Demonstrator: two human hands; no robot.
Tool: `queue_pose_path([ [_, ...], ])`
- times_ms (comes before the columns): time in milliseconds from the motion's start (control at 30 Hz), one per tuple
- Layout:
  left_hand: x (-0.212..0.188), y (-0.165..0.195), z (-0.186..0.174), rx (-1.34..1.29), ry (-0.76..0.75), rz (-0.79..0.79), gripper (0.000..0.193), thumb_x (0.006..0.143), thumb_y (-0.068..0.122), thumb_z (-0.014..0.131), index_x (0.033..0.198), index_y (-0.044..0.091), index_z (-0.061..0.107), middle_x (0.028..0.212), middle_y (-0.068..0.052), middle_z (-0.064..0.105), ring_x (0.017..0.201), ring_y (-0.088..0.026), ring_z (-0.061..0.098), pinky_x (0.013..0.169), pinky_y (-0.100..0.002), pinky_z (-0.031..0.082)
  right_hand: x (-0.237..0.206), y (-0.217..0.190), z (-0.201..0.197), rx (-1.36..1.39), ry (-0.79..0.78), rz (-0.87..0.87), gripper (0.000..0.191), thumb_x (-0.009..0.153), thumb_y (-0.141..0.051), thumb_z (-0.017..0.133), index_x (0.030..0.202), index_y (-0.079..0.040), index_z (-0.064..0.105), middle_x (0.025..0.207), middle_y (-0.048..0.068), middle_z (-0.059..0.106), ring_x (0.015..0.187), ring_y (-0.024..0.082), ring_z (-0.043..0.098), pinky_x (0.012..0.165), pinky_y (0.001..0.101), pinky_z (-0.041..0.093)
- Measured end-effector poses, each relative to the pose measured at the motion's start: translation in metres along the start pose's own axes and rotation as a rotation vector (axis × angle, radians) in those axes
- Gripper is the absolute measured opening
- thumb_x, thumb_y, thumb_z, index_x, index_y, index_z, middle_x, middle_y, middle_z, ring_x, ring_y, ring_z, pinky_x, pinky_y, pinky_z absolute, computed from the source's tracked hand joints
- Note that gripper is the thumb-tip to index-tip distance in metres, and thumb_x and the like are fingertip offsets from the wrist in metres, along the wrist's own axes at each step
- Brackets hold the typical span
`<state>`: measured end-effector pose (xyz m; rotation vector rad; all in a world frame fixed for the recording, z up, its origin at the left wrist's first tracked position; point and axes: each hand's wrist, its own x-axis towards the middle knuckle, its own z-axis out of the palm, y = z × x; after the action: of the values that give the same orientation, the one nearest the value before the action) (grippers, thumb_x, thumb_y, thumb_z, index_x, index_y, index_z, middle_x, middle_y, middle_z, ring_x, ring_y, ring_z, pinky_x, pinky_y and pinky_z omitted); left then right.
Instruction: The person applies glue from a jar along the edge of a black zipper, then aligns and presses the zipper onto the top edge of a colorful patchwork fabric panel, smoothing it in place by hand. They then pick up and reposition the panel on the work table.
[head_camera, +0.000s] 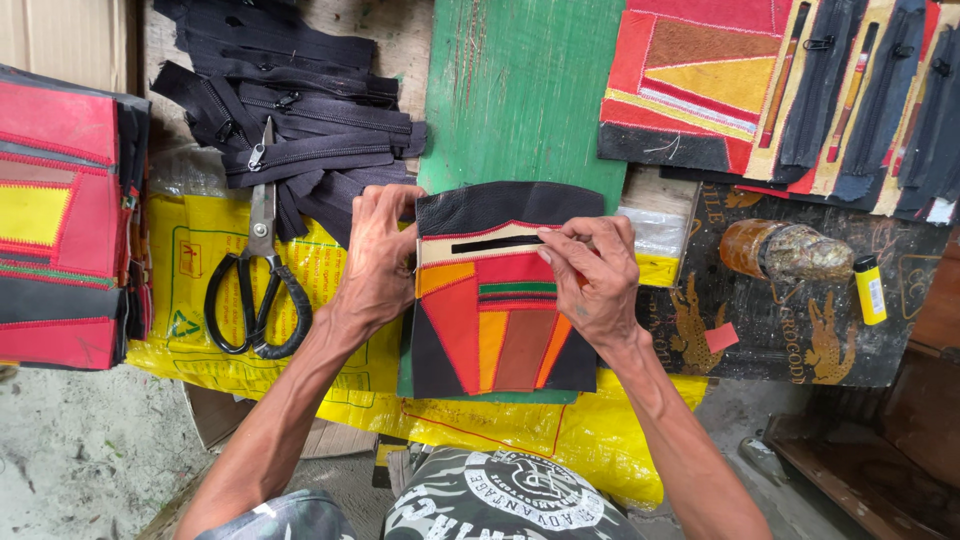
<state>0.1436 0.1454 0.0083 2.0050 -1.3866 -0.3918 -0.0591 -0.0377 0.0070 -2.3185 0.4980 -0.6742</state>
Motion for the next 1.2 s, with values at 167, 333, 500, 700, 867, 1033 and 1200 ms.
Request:
queue_pose_path([
  [167, 0.006, 0.002, 0.006, 0.007, 0.027, 0.037, 0.044, 0.076, 0.023, 0.082, 0.117, 0.011, 0.070, 0.125, -0.014, 0.055, 0.115, -0.034, 0.047, 0.097, -0.046, 0.037, 0.001, 0.003, -0.006, -0.033, 0.003, 0.000, 0.028, 0.084, -0.001, 0.084, 0.111, -0.007, 0.079, 0.098, 0.006, 0.065, 0.092, 0.023, 0.055, 0.079, 0.0354, 0.048],
  [333, 0.019, 0.002, 0.011, 0.029, 0.019, 0.079, 0.041, 0.080, 0.020, 0.079, 0.119, 0.010, 0.069, 0.128, -0.014, 0.055, 0.118, -0.034, 0.048, 0.097, -0.045, 0.037, -0.001, 0.005, -0.009, -0.051, 0.030, 0.024, 0.028, 0.085, -0.001, 0.084, 0.112, -0.007, 0.078, 0.098, 0.006, 0.065, 0.092, 0.023, 0.055, 0.079, 0.0354, 0.048],
  [500, 0.021, 0.004, 0.002, 0.002, 0.008, 0.090, 0.043, 0.077, 0.024, 0.082, 0.116, 0.010, 0.070, 0.124, -0.014, 0.054, 0.117, -0.034, 0.048, 0.096, -0.046, 0.036, -0.002, 0.007, -0.004, -0.006, 0.042, 0.027, 0.030, 0.085, 0.000, 0.085, 0.113, -0.008, 0.078, 0.097, 0.005, 0.064, 0.090, 0.021, 0.054, 0.073, 0.0332, 0.048],
  [700, 0.024, 0.005, -0.001, -0.031, 0.010, 0.073, 0.041, 0.076, 0.023, 0.085, 0.111, 0.009, 0.070, 0.122, -0.013, 0.054, 0.116, -0.033, 0.048, 0.096, -0.045, 0.037, -0.003, 0.008, -0.003, 0.008, 0.038, 0.030, 0.032, 0.083, 0.001, 0.085, 0.113, -0.009, 0.079, 0.096, 0.005, 0.063, 0.088, 0.021, 0.052, 0.071, 0.0325, 0.047],
  [867, 0.025, 0.001, -0.001, -0.019, -0.005, 0.074, 0.035, 0.077, 0.012, 0.080, 0.110, 0.009, 0.071, 0.122, -0.012, 0.056, 0.114, -0.033, 0.049, 0.095, -0.044, 0.037, -0.003, 0.008, -0.003, 0.006, 0.026, 0.034, 0.031, 0.084, 0.001, 0.085, 0.113, -0.009, 0.079, 0.097, 0.005, 0.063, 0.089, 0.021, 0.051, 0.073, 0.0327, 0.047],
  [1033, 0.028, -0.003, -0.004, -0.029, -0.043, 0.085, 0.034, 0.074, 0.000, 0.073, 0.107, 0.008, 0.073, 0.121, -0.011, 0.056, 0.113, -0.031, 0.050, 0.094, -0.043, 0.038, 0.000, 0.008, -0.005, -0.035, -0.001, -0.006, 0.030, 0.085, 0.000, 0.084, 0.113, -0.008, 0.078, 0.097, 0.006, 0.063, 0.090, 0.023, 0.051, 0.075, 0.0350, 0.046],
  [1200, 0.031, -0.004, -0.007, -0.083, -0.021, 0.081, 0.026, 0.072, -0.003, 0.073, 0.096, 0.006, 0.074, 0.116, -0.010, 0.057, 0.108, -0.030, 0.051, 0.092, -0.041, 0.040, 0.001, 0.004, -0.008, -0.054, -0.037, -0.018, 0.029, 0.086, 0.001, 0.081, 0.115, -0.005, 0.077, 0.099, 0.008, 0.063, 0.093, 0.025, 0.053, 0.077, 0.0355, 0.048],
])
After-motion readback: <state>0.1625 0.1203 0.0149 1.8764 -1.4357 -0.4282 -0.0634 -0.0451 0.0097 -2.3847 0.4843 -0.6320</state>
